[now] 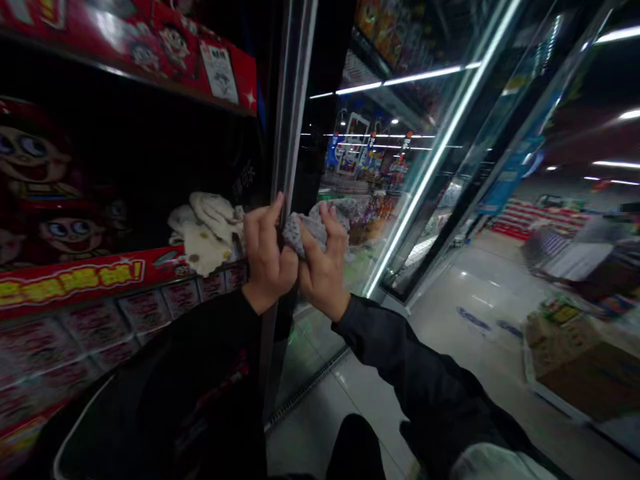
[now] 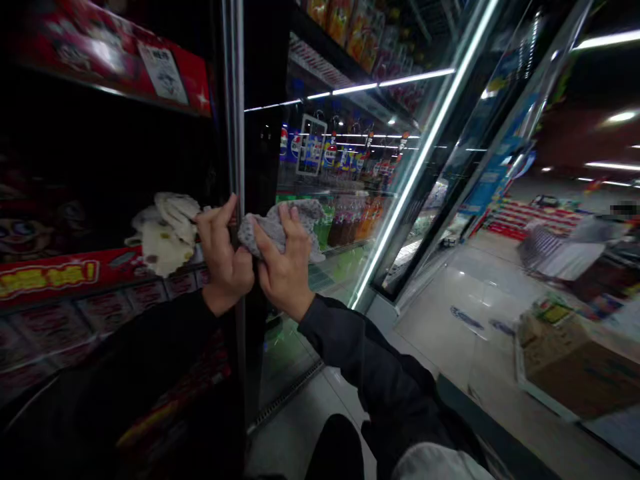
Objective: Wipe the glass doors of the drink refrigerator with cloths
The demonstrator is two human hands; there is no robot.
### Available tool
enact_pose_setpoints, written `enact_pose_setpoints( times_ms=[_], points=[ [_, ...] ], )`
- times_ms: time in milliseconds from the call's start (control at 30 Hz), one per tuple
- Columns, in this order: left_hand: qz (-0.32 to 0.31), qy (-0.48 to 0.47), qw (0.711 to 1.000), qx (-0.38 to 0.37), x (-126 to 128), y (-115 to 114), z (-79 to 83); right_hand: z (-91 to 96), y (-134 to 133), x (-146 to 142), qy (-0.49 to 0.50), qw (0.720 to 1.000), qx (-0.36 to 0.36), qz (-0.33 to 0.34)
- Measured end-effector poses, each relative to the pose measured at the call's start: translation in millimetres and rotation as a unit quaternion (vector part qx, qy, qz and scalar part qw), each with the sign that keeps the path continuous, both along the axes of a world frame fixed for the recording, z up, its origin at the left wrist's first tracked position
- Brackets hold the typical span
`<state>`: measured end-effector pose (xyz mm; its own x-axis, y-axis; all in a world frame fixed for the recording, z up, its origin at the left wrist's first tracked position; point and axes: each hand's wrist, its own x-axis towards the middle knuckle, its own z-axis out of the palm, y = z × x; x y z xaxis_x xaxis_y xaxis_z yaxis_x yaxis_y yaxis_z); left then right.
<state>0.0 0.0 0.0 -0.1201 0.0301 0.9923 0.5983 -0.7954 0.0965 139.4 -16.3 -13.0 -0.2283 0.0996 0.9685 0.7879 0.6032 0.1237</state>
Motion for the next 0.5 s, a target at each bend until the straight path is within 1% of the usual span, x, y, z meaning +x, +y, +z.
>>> enact_pose_setpoints(
  times_ms=[67,167,267,333,400,433,500],
  points=[
    [0.012,0.001,1.0,-0.018,-0.3,0.1,-2.0,1.3,11.7,20.0,-0.063,0.998,0.009,0.009],
    [0.027,0.004,0.999,-0.032,-0.5,1.4,-4.2,2.3,33.9,57.3,-0.13,0.991,0.013,0.01],
    [0.034,0.005,0.999,-0.035,-0.2,3.1,-5.2,1.1,59.5,100.6,-0.137,0.991,0.006,0.004],
    [0.033,0.005,0.999,-0.032,0.1,3.7,-5.6,0.2,74.8,127.6,-0.098,0.995,-0.009,0.003],
    [0.031,0.007,0.999,-0.028,0.3,3.8,-5.9,1.0,87.0,151.5,-0.023,0.998,-0.053,-0.008],
    [0.031,0.009,0.999,-0.026,0.4,3.7,-6.0,2.6,92.0,162.7,0.032,0.996,-0.086,-0.016],
    [0.031,0.011,0.999,-0.022,0.1,3.6,-6.1,8.8,100.2,183.9,0.148,0.978,-0.145,-0.035]
  ],
)
